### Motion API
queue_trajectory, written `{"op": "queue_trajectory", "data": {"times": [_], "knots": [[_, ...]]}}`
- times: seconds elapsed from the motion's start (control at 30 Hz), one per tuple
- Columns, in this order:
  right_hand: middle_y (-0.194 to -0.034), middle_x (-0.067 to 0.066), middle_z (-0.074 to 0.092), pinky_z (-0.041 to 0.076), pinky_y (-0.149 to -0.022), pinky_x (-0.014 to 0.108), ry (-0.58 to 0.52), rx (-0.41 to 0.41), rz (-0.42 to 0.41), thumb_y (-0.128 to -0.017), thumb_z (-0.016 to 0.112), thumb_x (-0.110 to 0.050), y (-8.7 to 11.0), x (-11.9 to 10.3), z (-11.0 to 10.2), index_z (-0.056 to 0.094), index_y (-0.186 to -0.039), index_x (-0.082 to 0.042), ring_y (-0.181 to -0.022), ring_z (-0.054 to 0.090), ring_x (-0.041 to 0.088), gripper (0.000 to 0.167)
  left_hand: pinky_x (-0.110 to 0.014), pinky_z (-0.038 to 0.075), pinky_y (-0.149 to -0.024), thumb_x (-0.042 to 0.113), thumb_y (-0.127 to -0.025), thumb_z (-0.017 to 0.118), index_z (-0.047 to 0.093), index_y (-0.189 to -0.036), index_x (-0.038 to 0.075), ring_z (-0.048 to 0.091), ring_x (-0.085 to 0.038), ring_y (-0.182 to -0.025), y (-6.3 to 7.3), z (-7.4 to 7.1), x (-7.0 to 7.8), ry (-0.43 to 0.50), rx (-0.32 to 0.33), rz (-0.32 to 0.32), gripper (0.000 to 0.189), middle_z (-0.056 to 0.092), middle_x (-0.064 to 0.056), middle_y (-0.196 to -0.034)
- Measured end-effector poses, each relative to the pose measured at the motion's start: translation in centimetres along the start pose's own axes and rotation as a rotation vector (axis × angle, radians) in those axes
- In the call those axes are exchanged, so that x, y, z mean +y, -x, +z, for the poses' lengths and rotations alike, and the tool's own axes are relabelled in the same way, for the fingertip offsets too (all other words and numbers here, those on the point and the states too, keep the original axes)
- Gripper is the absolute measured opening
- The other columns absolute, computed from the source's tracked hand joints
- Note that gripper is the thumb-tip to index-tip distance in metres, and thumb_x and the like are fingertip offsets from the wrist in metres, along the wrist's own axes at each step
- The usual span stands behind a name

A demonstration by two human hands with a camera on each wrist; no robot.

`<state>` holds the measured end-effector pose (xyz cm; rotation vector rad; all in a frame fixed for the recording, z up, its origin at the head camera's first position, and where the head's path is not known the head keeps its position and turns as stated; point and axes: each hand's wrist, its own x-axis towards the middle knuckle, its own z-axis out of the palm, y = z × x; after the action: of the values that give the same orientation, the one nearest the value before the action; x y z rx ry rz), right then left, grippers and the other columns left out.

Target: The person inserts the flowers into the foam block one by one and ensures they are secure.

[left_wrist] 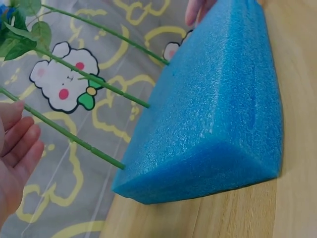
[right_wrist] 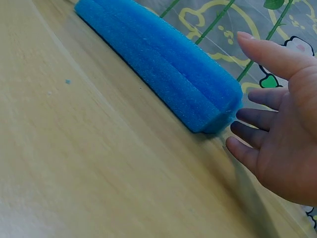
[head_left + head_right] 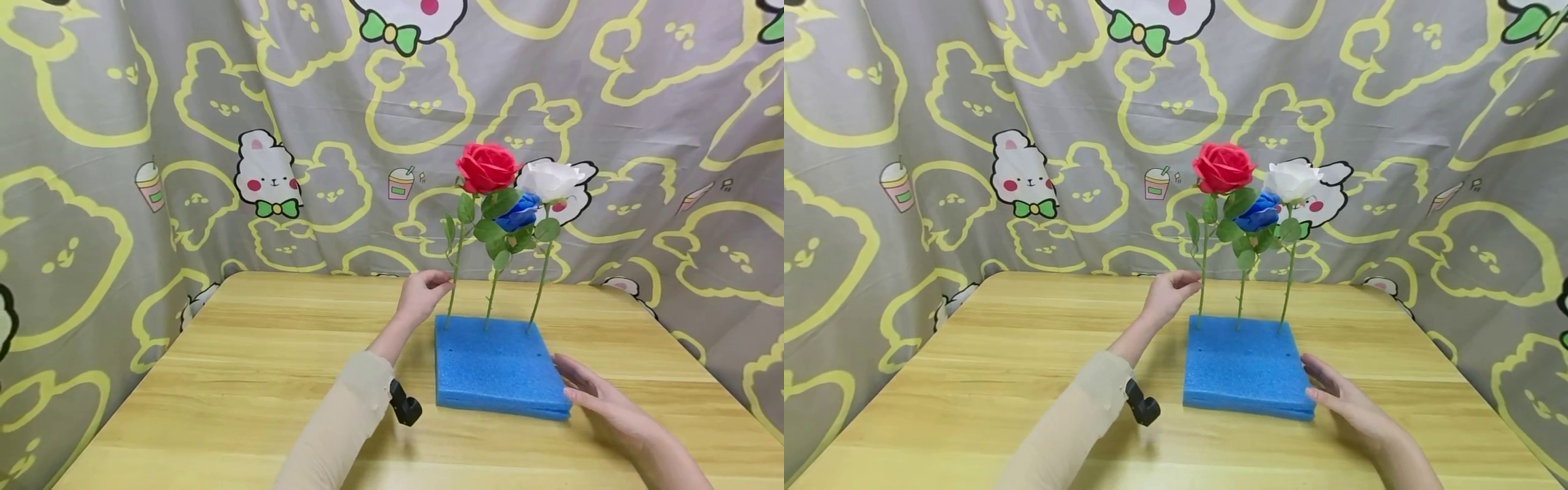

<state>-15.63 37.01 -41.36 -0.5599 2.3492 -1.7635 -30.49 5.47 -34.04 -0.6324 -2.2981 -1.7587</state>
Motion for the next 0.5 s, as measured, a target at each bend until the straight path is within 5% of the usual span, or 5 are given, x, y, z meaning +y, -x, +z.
{"op": "queue_trajectory", "data": {"times": [0.13,0.27,0.37,0.5], "knots": [[-0.143,0.027,0.030,0.031,-0.087,0.006,0.242,0.123,0.052,-0.100,0.040,-0.015,-0.5,-0.9,0.0,0.018,-0.141,0.011,-0.127,0.037,0.011,0.053,-0.024,0.050,-0.071,0.020,-0.089,0.064,0.070,-0.100,0.004,0.060,-0.014,-0.082,0.7,-1.3,0.1,-0.035,0.030,-0.006,0.021,0.068,-0.004,-0.091],[-0.136,0.036,0.033,0.041,-0.096,0.039,0.554,0.250,0.059,-0.099,0.045,-0.024,-1.2,-2.8,0.4,0.029,-0.138,0.011,-0.120,0.033,0.053,0.055,-0.026,0.051,-0.074,0.024,-0.092,0.060,0.069,-0.103,0.005,0.061,-0.015,-0.084,1.5,-3.6,0.0,-0.152,0.065,0.011,0.024,0.068,-0.004,-0.094],[-0.134,0.035,0.036,0.032,-0.090,0.065,0.702,0.317,0.011,-0.096,0.051,-0.027,-2.0,-4.6,1.1,0.036,-0.136,0.009,-0.118,0.034,0.056,0.056,-0.031,0.051,-0.080,0.027,-0.093,0.057,0.067,-0.107,0.004,0.062,-0.018,-0.089,2.4,-5.8,0.1,-0.273,0.092,0.024,0.028,0.068,-0.006,-0.097],[-0.132,0.031,0.042,0.031,-0.092,0.064,0.868,0.337,-0.108,-0.092,0.058,-0.028,-3.5,-7.2,3.0,0.043,-0.133,0.007,-0.120,0.037,0.050,0.056,-0.039,0.046,-0.091,0.034,-0.095,0.052,0.062,-0.116,0.005,0.059,-0.024,-0.103,4.0,-9.2,0.1,-0.465,0.089,0.020,0.037,0.065,-0.008,-0.110]]}}
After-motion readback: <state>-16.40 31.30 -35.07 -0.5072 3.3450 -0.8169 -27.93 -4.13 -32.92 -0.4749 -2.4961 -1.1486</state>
